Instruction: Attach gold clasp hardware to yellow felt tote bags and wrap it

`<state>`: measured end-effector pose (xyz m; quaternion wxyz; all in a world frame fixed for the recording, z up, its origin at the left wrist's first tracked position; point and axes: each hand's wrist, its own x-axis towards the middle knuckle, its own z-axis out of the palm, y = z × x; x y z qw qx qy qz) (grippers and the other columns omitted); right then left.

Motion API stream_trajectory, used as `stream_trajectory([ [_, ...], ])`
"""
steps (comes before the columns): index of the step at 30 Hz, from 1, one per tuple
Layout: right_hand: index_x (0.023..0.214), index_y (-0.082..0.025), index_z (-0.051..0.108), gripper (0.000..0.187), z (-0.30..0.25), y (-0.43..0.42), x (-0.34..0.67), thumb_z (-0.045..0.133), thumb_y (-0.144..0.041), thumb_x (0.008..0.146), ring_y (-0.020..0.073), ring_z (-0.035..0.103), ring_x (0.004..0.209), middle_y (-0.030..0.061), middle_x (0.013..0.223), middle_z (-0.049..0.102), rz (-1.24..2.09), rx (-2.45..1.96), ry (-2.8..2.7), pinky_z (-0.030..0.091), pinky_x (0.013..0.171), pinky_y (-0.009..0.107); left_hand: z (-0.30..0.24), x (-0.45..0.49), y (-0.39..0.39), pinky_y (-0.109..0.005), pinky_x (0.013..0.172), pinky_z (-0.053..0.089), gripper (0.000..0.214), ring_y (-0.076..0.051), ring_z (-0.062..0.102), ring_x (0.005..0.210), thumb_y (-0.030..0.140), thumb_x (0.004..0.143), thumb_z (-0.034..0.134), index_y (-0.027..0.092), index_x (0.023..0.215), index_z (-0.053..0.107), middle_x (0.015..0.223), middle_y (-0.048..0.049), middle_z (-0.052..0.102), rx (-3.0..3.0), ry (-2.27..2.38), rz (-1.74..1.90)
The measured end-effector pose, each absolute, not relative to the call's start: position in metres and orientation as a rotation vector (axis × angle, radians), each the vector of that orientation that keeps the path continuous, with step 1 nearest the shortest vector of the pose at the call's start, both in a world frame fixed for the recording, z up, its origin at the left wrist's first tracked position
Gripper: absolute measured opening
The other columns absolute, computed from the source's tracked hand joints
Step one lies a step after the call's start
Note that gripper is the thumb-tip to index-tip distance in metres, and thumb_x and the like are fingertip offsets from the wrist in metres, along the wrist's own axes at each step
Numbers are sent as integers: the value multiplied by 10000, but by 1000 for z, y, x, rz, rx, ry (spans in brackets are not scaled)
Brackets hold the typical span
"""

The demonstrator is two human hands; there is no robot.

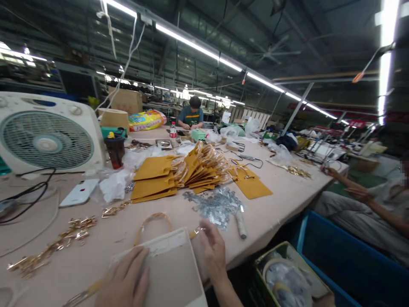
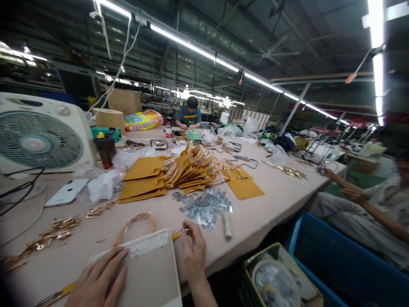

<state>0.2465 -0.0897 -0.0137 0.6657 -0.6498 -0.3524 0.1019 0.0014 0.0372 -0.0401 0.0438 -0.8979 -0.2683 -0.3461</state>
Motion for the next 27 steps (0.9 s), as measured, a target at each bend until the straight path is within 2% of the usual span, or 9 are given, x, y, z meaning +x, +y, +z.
stream_trajectory([
  [6,1118,-212,733,294,-19,-114,315,580,-424,984,238,666,963,99,1116,712,-164,-1740,-806,561,814,349,-49,0,40,-432,1026,506,426,-289,636,1195,431,982,499,222,1338,605,1325,-87,693,-2752,-818,-1019],
  [10,1079,-222,748,269,-19,-121,339,574,-403,982,225,662,832,81,1040,700,-169,-1898,-960,561,800,369,-50,0,41,-443,1035,503,410,-295,633,1209,406,972,501,246,1336,602,1333,-74,698,-2764,-810,-1009],
  [16,974,-259,768,199,-19,-113,341,582,-327,949,253,664,823,71,946,682,-282,-2075,-1107,544,778,383,-41,2,36,-449,985,539,404,-299,652,1155,406,966,534,230,1319,622,1302,-86,697,-2758,-844,-1073],
  [21,894,-258,706,192,-22,-112,341,546,-349,950,267,644,860,61,903,675,-265,-2079,-1139,508,802,399,-26,2,24,-458,1013,548,376,-290,638,1186,375,986,548,237,1327,625,1320,-82,684,-2785,-973,-1095],
  [24,920,-243,675,225,-30,-115,341,531,-412,955,276,636,908,71,953,682,-215,-2085,-1114,483,843,415,-13,3,13,-480,1050,542,371,-286,608,1234,338,988,570,232,1341,604,1353,-85,657,-2846,-1105,-1048],
  [27,1028,-221,679,301,-37,-117,343,509,-461,963,276,638,914,90,1024,701,-156,-2083,-1061,472,857,421,1,11,3,-507,1103,509,406,-291,559,1291,276,963,615,213,1362,571,1394,-99,619,-2920,-1192,-1019],
])
